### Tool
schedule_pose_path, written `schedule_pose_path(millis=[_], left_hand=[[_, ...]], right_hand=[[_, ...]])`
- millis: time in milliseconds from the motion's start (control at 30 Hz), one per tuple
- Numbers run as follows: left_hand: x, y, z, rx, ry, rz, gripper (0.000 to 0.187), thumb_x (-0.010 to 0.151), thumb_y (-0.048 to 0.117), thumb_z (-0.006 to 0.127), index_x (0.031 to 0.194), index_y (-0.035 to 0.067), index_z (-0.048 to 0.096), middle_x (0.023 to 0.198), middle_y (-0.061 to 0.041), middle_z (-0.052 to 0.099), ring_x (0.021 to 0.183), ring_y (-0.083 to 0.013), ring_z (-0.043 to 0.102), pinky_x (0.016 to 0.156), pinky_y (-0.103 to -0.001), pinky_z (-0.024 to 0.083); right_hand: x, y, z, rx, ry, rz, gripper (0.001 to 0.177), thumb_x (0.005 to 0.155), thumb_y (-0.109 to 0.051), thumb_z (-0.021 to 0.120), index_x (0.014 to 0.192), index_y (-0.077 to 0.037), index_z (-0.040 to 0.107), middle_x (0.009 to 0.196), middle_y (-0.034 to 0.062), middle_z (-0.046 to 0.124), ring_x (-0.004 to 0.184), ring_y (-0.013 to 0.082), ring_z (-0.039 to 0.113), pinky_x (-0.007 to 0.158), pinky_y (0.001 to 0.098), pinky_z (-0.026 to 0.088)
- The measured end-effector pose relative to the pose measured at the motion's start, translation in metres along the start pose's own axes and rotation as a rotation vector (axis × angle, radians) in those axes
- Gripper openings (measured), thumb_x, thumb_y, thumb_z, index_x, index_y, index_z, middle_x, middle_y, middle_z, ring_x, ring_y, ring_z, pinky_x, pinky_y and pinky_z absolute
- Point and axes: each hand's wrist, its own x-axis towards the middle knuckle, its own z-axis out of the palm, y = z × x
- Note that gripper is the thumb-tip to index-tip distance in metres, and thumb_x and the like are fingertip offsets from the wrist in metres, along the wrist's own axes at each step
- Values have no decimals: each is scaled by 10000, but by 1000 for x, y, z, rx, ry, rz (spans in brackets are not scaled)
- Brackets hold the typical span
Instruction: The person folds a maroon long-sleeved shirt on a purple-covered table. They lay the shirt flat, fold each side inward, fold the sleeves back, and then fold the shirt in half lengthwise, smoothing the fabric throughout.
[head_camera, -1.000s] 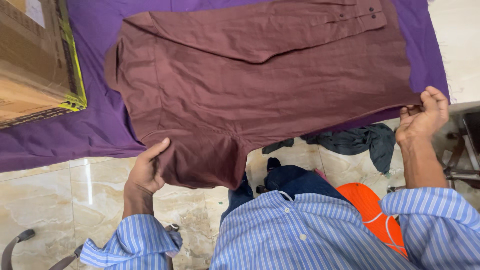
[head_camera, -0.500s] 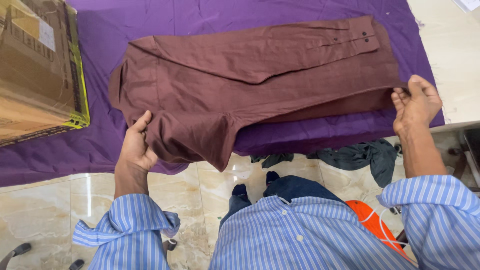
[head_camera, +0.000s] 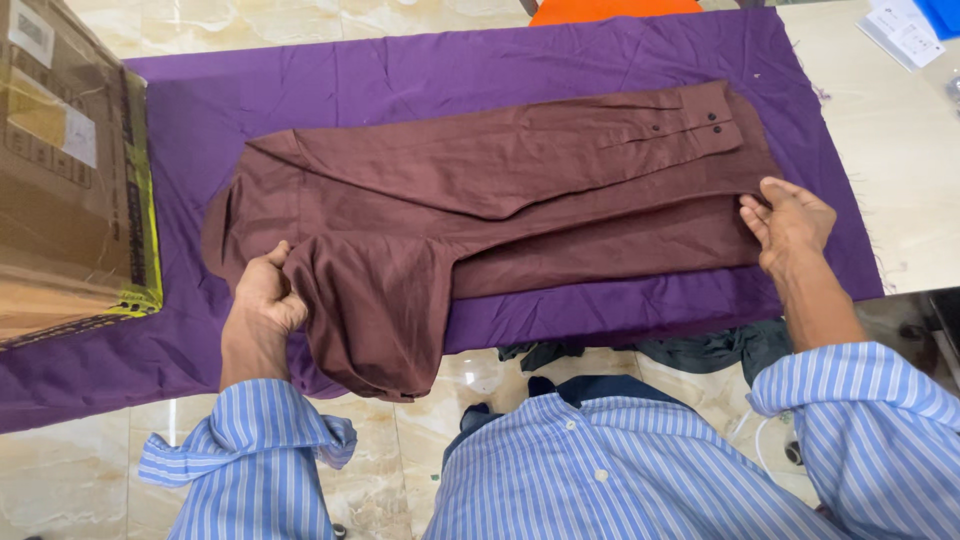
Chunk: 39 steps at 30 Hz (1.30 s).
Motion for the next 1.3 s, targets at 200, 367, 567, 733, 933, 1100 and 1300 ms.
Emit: schedule_pose_path(millis=[200, 367, 567, 733, 933, 1100, 1300], left_hand=[[37, 0, -9, 47, 112, 171, 567, 1079, 368, 587, 1422, -74, 492, 1370, -115, 627, 1118, -126, 704, 980, -238, 526], [15, -8, 2, 14, -102, 208, 709, 1083, 450, 673, 1473, -111, 482, 1418, -115, 609, 1064, -137, 638, 988, -218, 507], [-41, -14, 38, 428, 55, 125, 757, 903, 542, 596, 1457, 32, 512, 1473, -79, 596, 1316, -203, 579, 1113, -359, 445], [-78, -27, 18, 910, 202, -29, 786, 959, 603, 670, 1452, 23, 476, 1345, -69, 541, 1204, -228, 494, 1017, -392, 369], [-92, -45, -12, 1298, 192, 4, 434, 811, 431, 839, 789, 70, 599, 696, 5, 528, 578, -93, 477, 554, -268, 462], [-95, -54, -5, 978, 61, -105, 366, 897, 377, 761, 752, 115, 550, 627, 24, 482, 500, -92, 382, 479, -270, 372], [-112, -55, 30, 612, -62, -79, 300, 944, 292, 716, 801, 131, 506, 740, -8, 618, 618, -142, 640, 657, -391, 617]], right_hand=[[9, 2, 20, 16, -34, 43, 204, 995, -93, 728, 1173, -8, 678, 1047, 96, 721, 896, 200, 767, 781, 294, 655], [-1, 19, 19, 134, -193, 88, 622, 999, -140, 708, 1500, -133, 340, 1334, 94, 624, 1197, 197, 683, 1027, 324, 579], [3, 38, 14, 17, -337, -76, 678, 1018, -83, 712, 1601, -100, 365, 1376, 80, 556, 1199, 110, 612, 1097, 264, 525], [-8, 46, 20, -192, -292, -261, 505, 1010, -64, 727, 1470, -67, 518, 1382, 76, 572, 1179, 89, 601, 1032, 238, 500], [-55, 49, 39, -312, -284, -489, 307, 1003, -36, 749, 1289, -27, 638, 1208, 34, 642, 1012, 67, 613, 906, 218, 523], [-105, 43, 69, -320, -490, -431, 220, 1025, -64, 723, 1235, -19, 676, 1045, 29, 670, 888, 67, 614, 791, 209, 499], [-172, 33, 116, -301, -926, -91, 255, 995, -146, 668, 1214, -16, 677, 1044, 87, 733, 927, 132, 714, 765, 254, 570]])
